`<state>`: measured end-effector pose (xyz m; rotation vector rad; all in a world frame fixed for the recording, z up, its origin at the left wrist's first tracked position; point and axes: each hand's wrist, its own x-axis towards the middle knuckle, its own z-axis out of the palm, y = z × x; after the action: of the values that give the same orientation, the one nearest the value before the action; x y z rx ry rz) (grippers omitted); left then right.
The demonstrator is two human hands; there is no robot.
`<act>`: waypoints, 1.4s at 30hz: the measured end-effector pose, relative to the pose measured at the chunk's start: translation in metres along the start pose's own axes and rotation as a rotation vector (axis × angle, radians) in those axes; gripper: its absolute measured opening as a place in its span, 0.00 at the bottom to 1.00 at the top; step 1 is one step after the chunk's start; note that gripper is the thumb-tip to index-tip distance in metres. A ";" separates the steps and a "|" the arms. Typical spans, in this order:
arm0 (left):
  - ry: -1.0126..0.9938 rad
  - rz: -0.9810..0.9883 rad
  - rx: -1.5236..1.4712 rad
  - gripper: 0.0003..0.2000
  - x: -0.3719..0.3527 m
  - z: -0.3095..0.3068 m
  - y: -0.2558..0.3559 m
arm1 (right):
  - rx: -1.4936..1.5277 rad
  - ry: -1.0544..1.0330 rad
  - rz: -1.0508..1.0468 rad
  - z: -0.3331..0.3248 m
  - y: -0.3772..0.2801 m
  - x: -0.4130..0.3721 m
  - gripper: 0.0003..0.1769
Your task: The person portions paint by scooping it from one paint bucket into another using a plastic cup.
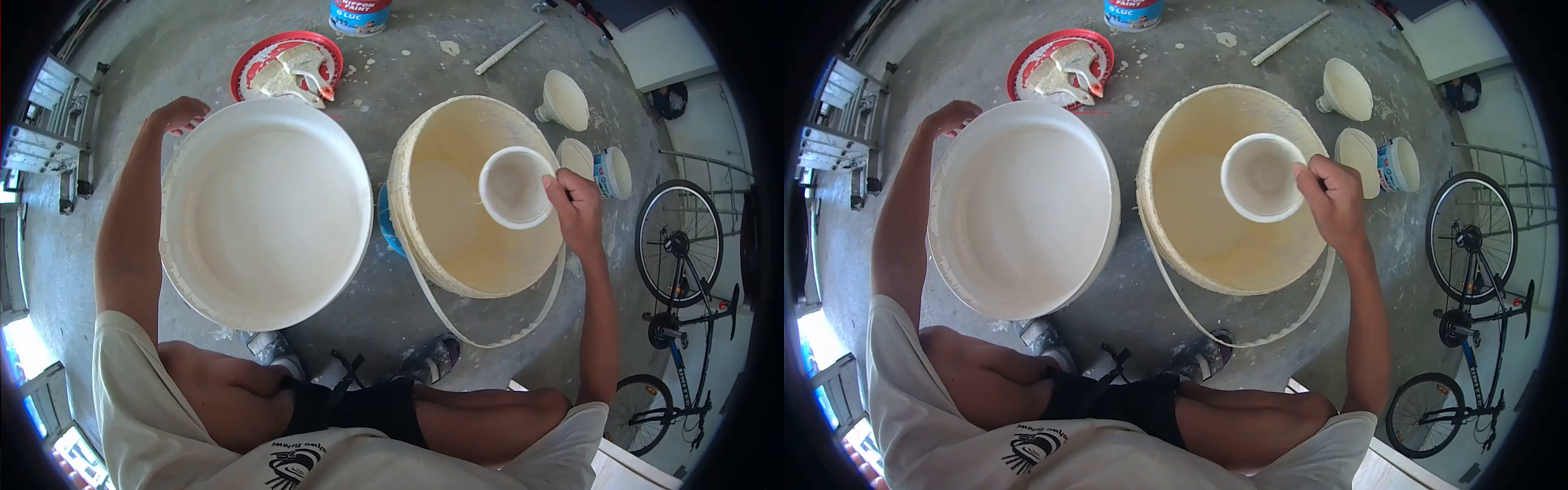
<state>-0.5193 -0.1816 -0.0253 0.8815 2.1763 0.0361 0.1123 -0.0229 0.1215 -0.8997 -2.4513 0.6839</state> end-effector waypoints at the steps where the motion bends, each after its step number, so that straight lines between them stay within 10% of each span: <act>1: 0.002 0.012 0.003 0.21 0.004 0.000 -0.003 | -0.002 0.005 -0.018 0.002 -0.001 0.000 0.20; 13: -0.133 0.378 0.066 0.19 -0.007 0.027 0.071 | 0.029 0.065 -0.006 0.000 -0.008 0.005 0.19; 29: -0.052 -0.180 -0.021 0.18 -0.004 0.002 -0.067 | 0.249 0.018 0.137 -0.028 -0.021 0.014 0.21; 42: 0.008 -0.039 -0.042 0.20 -0.022 0.000 -0.009 | 0.304 0.025 0.259 -0.026 -0.010 0.017 0.22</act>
<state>-0.5140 -0.2017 -0.0136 0.8162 2.1917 0.0660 0.1099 -0.0098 0.1511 -1.0994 -2.1493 1.0937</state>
